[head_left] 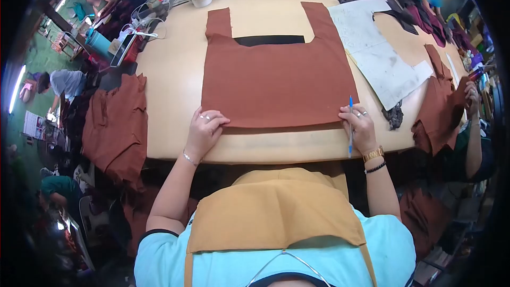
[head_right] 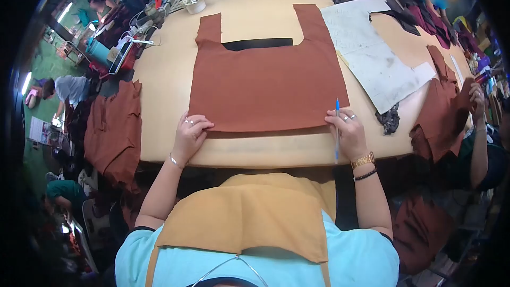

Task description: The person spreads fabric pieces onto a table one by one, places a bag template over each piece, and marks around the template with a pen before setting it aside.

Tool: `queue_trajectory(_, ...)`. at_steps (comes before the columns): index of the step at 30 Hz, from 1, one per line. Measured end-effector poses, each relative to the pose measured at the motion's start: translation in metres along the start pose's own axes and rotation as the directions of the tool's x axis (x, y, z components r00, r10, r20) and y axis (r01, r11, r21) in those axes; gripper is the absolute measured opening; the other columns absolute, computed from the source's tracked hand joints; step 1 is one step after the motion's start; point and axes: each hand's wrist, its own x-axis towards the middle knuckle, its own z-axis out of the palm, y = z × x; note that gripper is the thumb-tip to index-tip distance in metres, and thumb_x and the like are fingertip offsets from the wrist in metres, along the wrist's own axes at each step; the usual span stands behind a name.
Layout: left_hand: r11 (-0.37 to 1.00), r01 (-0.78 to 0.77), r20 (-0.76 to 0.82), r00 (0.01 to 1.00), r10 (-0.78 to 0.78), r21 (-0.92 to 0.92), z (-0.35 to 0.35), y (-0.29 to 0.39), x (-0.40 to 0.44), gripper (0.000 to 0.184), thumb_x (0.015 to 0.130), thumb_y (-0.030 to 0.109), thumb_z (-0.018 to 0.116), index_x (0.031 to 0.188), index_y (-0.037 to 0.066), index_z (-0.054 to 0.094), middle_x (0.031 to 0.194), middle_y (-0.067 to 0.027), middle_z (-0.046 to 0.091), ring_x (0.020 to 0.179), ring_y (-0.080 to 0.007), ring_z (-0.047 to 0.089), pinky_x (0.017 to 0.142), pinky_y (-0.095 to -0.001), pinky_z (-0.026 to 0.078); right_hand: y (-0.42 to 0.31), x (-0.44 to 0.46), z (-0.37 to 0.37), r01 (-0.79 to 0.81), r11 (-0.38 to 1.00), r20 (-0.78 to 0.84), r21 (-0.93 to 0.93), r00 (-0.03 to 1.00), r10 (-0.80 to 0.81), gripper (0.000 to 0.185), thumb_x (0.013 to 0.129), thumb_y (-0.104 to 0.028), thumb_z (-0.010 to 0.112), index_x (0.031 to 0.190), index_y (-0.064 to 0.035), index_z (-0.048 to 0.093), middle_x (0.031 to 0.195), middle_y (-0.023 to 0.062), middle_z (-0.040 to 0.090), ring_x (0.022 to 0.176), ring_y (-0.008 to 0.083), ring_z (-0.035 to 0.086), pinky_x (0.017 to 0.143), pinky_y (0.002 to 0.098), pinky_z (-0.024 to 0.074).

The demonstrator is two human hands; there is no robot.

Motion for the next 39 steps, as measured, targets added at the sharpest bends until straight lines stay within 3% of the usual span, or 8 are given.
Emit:
queue_trajectory(15, 0.999, -0.012, -0.022, 1.0, 0.012, -0.033, -0.012, 0.012, -0.031, 0.017, 0.065, 0.007, 0.066, 0.081, 0.013, 0.065, 0.084, -0.002, 0.063, 0.086, -0.021, 0.063, 0.101, -0.0487, 0.039, -0.016, -0.021, -0.019, 0.164, 0.986, 0.085, 0.017, 0.983, -0.165, 0.012, 0.075, -0.007, 0.07, 0.086, -0.01, 0.066, 0.089, 0.0051, 0.069, 0.084, 0.025, 0.065, 0.078, 0.0407, 0.0507)
queue_trajectory(20, 0.997, -0.021, -0.007, 1.0, 0.021, -0.071, -0.012, 0.014, -0.029, 0.014, 0.067, 0.015, 0.073, 0.077, 0.012, 0.065, 0.083, -0.002, 0.063, 0.085, -0.0217, 0.063, 0.101, -0.0478, 0.038, 0.071, -0.025, -0.038, -0.314, 0.941, -0.199, -0.122, 0.937, 0.287, 0.017, 0.091, -0.015, 0.059, 0.099, -0.0021, 0.066, 0.091, 0.0148, 0.07, 0.085, 0.0352, 0.066, 0.074, 0.0408, 0.0529)
queue_trajectory(27, 0.996, 0.0, -0.014, 1.0, -0.001, -0.093, -0.013, 0.015, -0.029, 0.024, 0.067, 0.028, 0.08, 0.077, 0.012, 0.065, 0.083, -0.0022, 0.063, 0.084, -0.0217, 0.063, 0.101, -0.0469, 0.038, 0.184, -0.011, -0.082, -0.778, 0.453, -0.381, -0.435, 0.616, 0.69, 0.058, 0.088, -0.049, 0.059, 0.117, 0.0005, 0.058, 0.1, 0.026, 0.066, 0.096, 0.0446, 0.062, 0.081, 0.0512, 0.0483)
queue_trajectory(30, 0.995, 0.007, -0.02, 1.0, -0.009, -0.102, -0.012, 0.015, -0.03, 0.024, 0.068, 0.028, 0.08, 0.077, 0.012, 0.065, 0.082, -0.0021, 0.063, 0.083, -0.0215, 0.063, 0.1, -0.0463, 0.039, 0.219, -0.008, -0.083, -0.866, 0.393, -0.33, -0.31, 0.486, 0.809, 0.06, 0.082, -0.049, 0.068, 0.11, 0.0029, 0.059, 0.094, 0.0232, 0.067, 0.086, 0.035, 0.066, 0.072, 0.0445, 0.0523)
queue_trajectory(31, 0.994, 0.008, -0.021, 1.0, -0.01, -0.107, -0.013, 0.015, -0.03, 0.023, 0.068, 0.027, 0.08, 0.077, 0.012, 0.065, 0.082, -0.002, 0.063, 0.083, -0.0214, 0.063, 0.099, -0.0462, 0.04, 0.222, 0.003, -0.093, -0.979, 0.203, -0.057, 0.029, 0.201, 0.978, 0.052, 0.079, -0.048, 0.074, 0.101, -0.0027, 0.06, 0.087, 0.0098, 0.067, 0.072, 0.0194, 0.064, 0.057, 0.0296, 0.0514)
queue_trajectory(34, 0.993, 0.011, -0.026, 1.0, -0.014, -0.114, -0.014, 0.017, -0.028, 0.022, 0.069, 0.026, 0.08, 0.077, 0.011, 0.065, 0.082, -0.0019, 0.063, 0.082, -0.0214, 0.063, 0.098, -0.0461, 0.041, 0.231, -0.004, -0.089, -0.625, 0.018, 0.08, 0.78, 0.128, 0.989, 0.044, 0.074, -0.04, 0.081, 0.095, -0.008, 0.059, 0.08, 0.0026, 0.062, 0.066, 0.0113, 0.058, 0.049, 0.0224, 0.0458)
queue_trajectory(35, 0.993, 0.011, -0.027, 1.0, -0.014, -0.114, -0.013, 0.017, -0.028, 0.022, 0.069, 0.026, 0.08, 0.077, 0.011, 0.065, 0.082, -0.0019, 0.063, 0.082, -0.0214, 0.063, 0.097, -0.0462, 0.042, 0.231, 0.001, -0.092, -0.579, -0.067, 0.136, 0.813, 0.076, 0.988, 0.039, 0.075, -0.03, 0.082, 0.099, -0.0087, 0.059, 0.087, 0.0015, 0.063, 0.07, 0.0144, 0.06, 0.055, 0.0252, 0.0497)
queue_trajectory(39, 0.991, 0.007, -0.002, 1.0, -0.007, -0.132, -0.014, 0.016, -0.028, 0.022, 0.068, 0.022, 0.079, 0.078, 0.01, 0.065, 0.084, -0.0042, 0.064, 0.083, -0.0235, 0.063, 0.097, -0.0482, 0.042, 0.247, 0.025, -0.109, -0.481, 0.289, -0.113, 0.828, 0.362, 0.925, 0.034, 0.08, -0.018, 0.075, 0.107, -0.0074, 0.058, 0.098, 0.0037, 0.062, 0.076, 0.0191, 0.061, 0.069, 0.031, 0.0534)
